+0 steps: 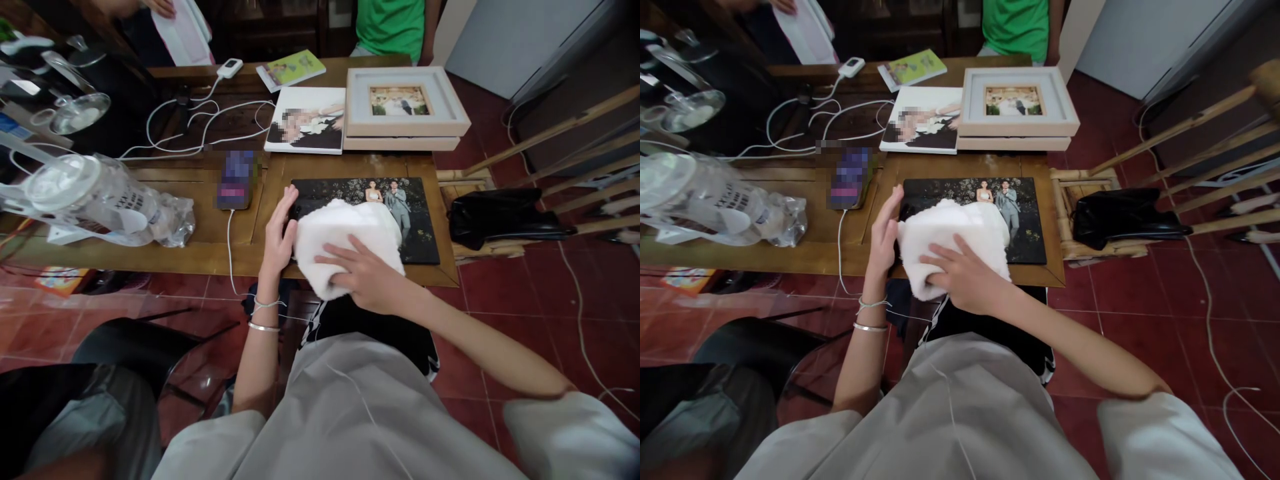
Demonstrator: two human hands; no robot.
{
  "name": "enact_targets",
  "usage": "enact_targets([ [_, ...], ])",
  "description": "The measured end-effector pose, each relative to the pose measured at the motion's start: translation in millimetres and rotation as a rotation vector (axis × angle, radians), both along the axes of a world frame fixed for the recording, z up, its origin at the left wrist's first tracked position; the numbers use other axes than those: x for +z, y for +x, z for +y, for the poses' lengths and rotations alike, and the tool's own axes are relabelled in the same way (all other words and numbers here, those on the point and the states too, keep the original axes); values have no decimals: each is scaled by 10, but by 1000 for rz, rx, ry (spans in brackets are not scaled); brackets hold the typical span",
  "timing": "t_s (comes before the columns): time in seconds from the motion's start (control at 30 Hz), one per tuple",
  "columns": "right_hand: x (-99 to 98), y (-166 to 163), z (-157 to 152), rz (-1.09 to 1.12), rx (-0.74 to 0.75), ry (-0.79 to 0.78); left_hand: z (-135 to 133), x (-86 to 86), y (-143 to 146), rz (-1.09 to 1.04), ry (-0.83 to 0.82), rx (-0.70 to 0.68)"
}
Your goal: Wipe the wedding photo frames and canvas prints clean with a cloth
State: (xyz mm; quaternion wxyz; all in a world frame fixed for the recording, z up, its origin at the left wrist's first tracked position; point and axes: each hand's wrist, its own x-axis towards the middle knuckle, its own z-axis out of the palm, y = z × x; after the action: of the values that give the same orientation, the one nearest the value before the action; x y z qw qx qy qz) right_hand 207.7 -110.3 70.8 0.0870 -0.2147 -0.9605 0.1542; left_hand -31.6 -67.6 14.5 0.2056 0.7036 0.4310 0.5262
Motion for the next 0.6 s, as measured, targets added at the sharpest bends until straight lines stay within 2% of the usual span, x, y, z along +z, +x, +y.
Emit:
enact_targets([
  [0.07, -20, 294, 8, 34, -67, 10, 2, -5, 12, 75, -40, 8],
  [0.17, -71, 647, 207, 78, -228, 39, 15, -32, 20, 122, -84, 15],
  [0.27, -111, 738, 571, 111, -365, 47, 31, -59, 13, 134, -100, 9],
  [0.33, -106, 621, 844, 124, -442, 29, 42, -71, 5, 144, -102, 4],
  [0.43, -44, 222, 1192, 168, -526, -31, 58, -84, -5, 154, -103, 0],
  [0.6, 50, -568, 1397, 294, -400, -165, 78, -111, -25, 170, -107, 14],
])
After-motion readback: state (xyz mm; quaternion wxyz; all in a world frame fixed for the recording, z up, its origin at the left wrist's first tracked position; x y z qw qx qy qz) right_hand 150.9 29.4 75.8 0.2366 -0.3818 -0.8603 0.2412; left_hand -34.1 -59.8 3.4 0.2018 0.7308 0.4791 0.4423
